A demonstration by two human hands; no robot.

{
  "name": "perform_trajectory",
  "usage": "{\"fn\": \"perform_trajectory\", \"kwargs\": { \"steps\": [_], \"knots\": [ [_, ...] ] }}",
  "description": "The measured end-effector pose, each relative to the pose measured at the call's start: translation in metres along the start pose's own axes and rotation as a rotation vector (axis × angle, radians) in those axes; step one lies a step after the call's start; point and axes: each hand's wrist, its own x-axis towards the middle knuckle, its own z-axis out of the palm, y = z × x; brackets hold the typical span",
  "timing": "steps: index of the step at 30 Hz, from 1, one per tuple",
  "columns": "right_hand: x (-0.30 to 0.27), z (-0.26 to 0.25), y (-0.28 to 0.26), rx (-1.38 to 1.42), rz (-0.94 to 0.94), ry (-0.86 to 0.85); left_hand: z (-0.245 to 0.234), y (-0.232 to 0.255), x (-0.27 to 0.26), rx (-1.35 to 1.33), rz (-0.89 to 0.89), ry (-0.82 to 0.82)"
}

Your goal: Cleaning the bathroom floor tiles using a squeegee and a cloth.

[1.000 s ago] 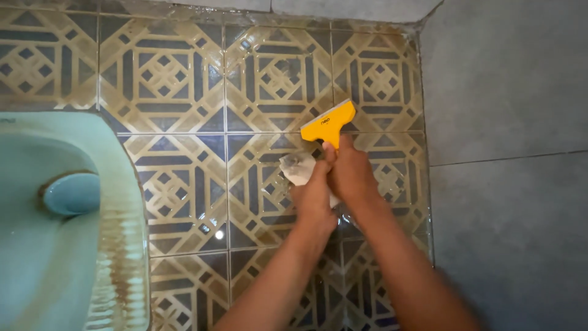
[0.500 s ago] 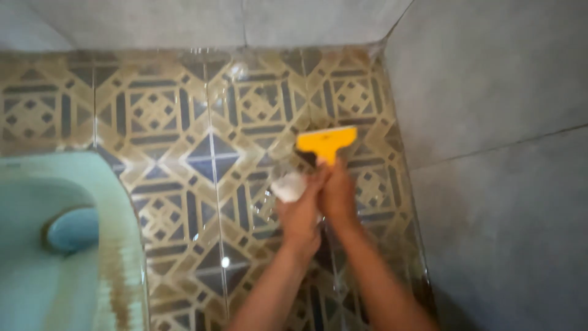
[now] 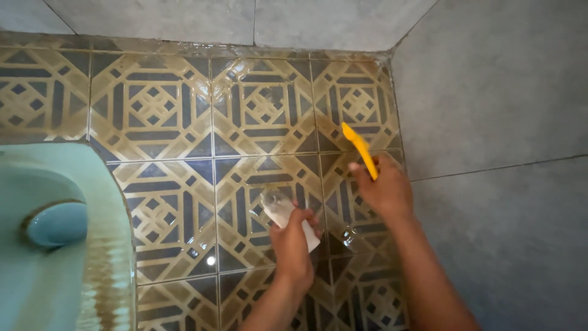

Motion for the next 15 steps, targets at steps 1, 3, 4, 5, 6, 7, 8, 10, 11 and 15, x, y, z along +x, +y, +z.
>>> {"fn": "perform_trajectory", "kwargs": {
  "steps": [1, 3, 4, 5, 6, 7, 8, 10, 11, 15],
  "knots": [
    [0.003, 0.001, -0.003, -0.004, -0.002, 0.001, 0.001, 0.001, -0.002, -0.004, -0.001, -0.002],
    [0.007, 0.006, -0.007, -0.123, -0.012, -0.039, 0.002, 0.004, -0.005, 0.018, -0.025, 0.007],
    [0.010, 0.007, -0.011, -0.126, -0.012, -0.040, 0.003, 0.005, -0.007, 0.016, -0.027, 0.008],
    [0.013, 0.008, -0.014, -0.191, -0.054, -0.035, 0.004, 0.007, -0.008, 0.017, -0.031, -0.004],
    [0.017, 0.009, -0.018, -0.255, -0.097, -0.029, 0.006, 0.009, -0.009, 0.019, -0.033, -0.014],
    [0.019, 0.011, -0.022, -0.255, -0.098, -0.030, 0.005, 0.009, -0.008, 0.018, -0.033, -0.014],
    [0.021, 0.012, -0.025, -0.319, -0.054, -0.078, 0.005, 0.008, -0.008, 0.012, -0.035, -0.023],
    [0.025, 0.015, -0.030, -0.385, -0.013, -0.128, 0.006, 0.008, -0.007, 0.003, -0.038, -0.030],
    [0.027, 0.016, -0.031, -0.414, 0.026, -0.161, 0.006, 0.009, -0.006, -0.004, -0.041, -0.032],
    [0.033, 0.025, -0.028, -0.450, 0.080, -0.219, 0.005, 0.003, -0.002, -0.028, -0.051, -0.023]
  ]
}}
